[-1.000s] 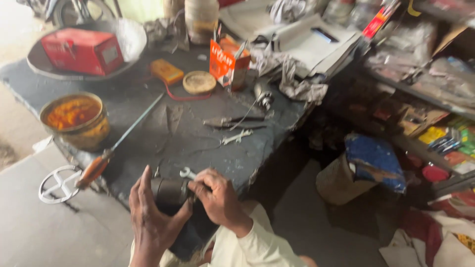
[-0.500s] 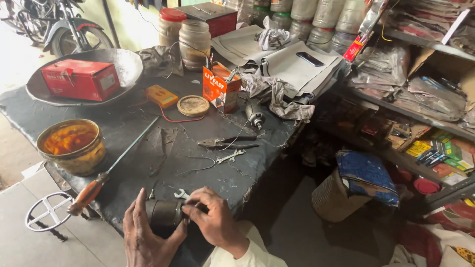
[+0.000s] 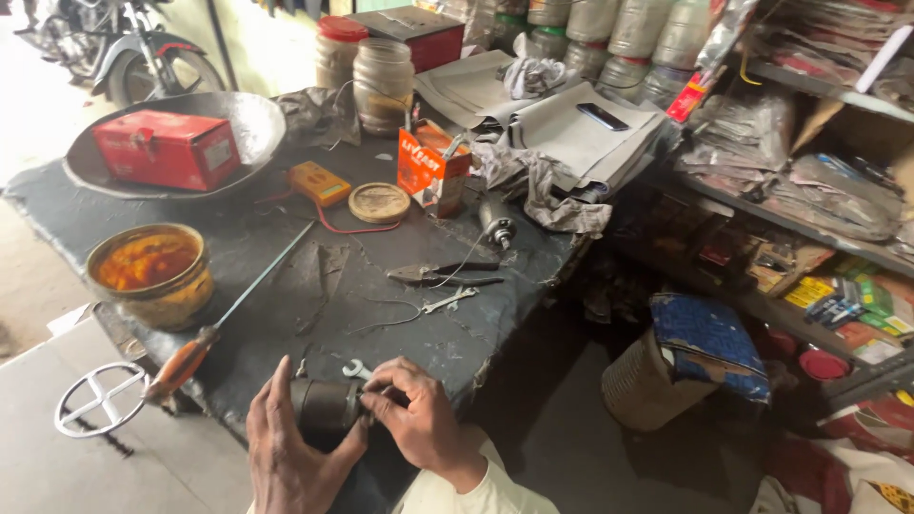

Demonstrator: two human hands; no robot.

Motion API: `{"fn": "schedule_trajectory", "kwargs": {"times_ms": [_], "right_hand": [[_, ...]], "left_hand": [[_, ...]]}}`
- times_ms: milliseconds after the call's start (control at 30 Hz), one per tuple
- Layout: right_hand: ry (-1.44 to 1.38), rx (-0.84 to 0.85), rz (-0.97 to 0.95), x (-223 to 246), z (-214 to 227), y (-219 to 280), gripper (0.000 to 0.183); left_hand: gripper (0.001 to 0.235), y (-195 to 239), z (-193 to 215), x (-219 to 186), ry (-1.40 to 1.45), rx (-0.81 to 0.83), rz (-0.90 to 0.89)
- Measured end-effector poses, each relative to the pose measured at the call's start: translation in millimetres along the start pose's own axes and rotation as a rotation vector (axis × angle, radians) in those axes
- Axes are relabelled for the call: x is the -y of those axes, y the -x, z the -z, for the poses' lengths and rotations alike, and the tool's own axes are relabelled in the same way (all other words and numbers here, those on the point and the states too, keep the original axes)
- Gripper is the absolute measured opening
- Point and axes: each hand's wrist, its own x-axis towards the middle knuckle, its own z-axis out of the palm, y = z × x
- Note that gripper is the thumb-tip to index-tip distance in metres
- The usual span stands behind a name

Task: The person sits at a cluttered workbench repairing a cylindrical starter motor. They hold the motor, turn it over, use a wrench and screwdriver on its end, manipulate its internal parts and wires, and work on the assembly throughout the clip.

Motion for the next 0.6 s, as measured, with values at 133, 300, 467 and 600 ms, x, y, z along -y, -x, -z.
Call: {"fn": "schedule_trajectory", "kwargs": {"times_ms": [133, 300, 467, 600], "right_hand": [[0.158, 0.076, 0.216, -12, 4, 4, 0.005], [0.026, 0.015, 0.005, -11, 1, 3, 0.009], [0.043, 0.002, 0.04, -4, 5, 0, 0.009], [0.032, 0.013, 0.013, -7, 4, 3, 0.009]], "left_hand": [[0.11, 2, 3, -9, 0.002, -0.01, -0.049], [0.11, 5, 10, -12, 0.045, -0.002, -0.093], [0.112, 4, 8, -9, 0.052, 0.001, -0.12], [0.111, 5, 8, -8, 0.049, 0.0, -0.096]]}}
